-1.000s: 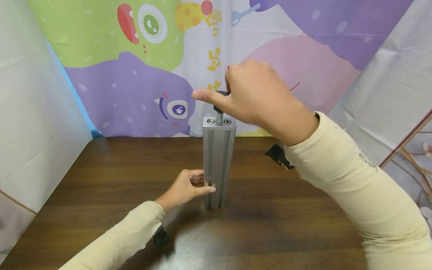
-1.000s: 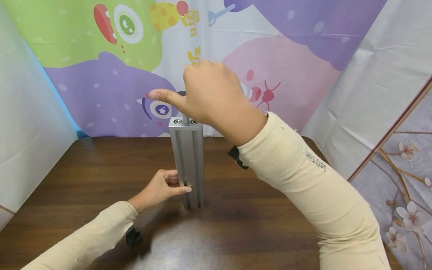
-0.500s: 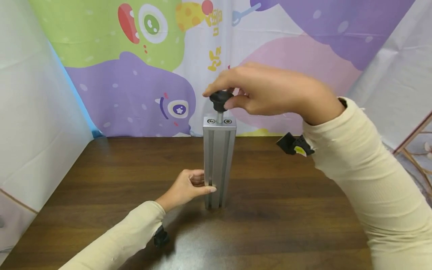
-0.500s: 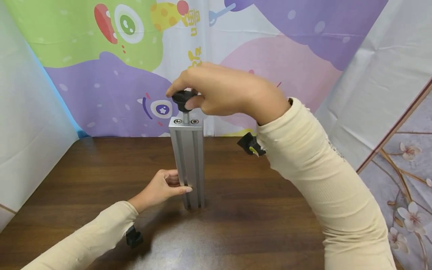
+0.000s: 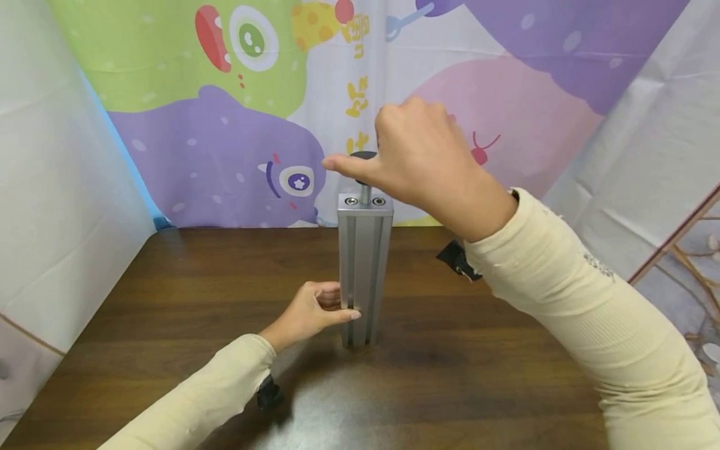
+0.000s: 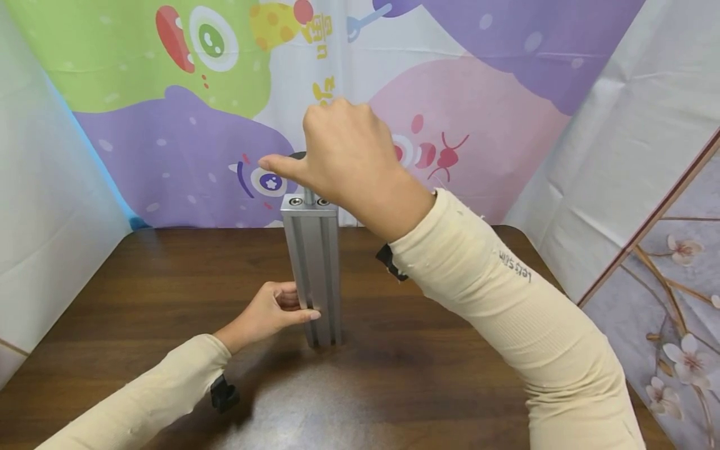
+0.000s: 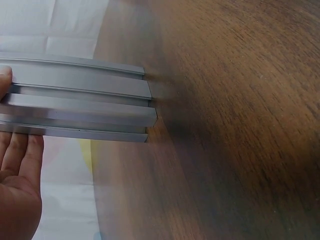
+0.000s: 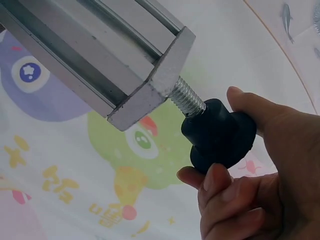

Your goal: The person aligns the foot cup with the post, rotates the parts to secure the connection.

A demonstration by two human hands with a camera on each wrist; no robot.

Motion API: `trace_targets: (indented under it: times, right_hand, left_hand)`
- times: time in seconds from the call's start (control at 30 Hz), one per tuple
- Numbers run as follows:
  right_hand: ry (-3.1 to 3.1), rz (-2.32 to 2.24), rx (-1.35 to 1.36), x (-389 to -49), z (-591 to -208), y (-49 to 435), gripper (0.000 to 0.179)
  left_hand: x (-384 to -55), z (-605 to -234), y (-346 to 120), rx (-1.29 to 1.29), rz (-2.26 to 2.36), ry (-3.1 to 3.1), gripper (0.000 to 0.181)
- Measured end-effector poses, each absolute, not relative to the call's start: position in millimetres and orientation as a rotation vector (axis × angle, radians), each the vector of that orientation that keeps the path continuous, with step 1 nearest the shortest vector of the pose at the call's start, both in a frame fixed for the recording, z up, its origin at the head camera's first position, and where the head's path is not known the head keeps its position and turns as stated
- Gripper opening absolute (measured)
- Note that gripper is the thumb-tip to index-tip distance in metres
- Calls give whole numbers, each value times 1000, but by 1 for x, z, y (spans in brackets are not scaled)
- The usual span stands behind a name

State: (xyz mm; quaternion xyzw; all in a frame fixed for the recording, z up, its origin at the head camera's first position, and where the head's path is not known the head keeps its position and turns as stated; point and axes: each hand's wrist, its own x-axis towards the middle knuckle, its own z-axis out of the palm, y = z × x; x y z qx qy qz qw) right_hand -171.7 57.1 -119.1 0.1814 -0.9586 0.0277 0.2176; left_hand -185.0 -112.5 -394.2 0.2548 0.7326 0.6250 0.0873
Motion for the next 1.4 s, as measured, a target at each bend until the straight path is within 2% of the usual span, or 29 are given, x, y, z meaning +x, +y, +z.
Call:
trace_targets:
  times: [0.27,0.37,0.47,0.57,0.7,0.9,1.0,1.2,1.4]
  right_hand:
    - [-2751,166,635,-168,-110,67,67]
    - [-2854,161,840,-169,-100,78,56]
    - [-2871,102,1193,-174,-95,88,44]
    - [-2805,106,1500,-179,-93,94,52]
    - [-2725,206,1606,-182,-94,94,56]
    - [-2723,216,1440,-179,-94,83,28]
    - [-2756,118,1218,-173,-95,72,19]
    - [-2728,23,725,-165,-103,53,59]
    - [-2709,38,590,-167,-108,50,64]
  left_hand:
    - [-185,-394,-112,749,1849,2191,34]
    - [-185,-393,-112,736,1846,2198,34]
    - [-184,-394,-113,724,1838,2206,34]
    - [-184,-394,-113,721,1827,2214,34]
    - [-183,-394,-113,713,1829,2210,34]
    - [-184,-392,-113,713,1831,2204,34]
    - [-185,-391,-113,725,1828,2207,34]
    - [-185,-389,-114,724,1828,2216,34]
    - [-184,-390,-113,720,1819,2207,35]
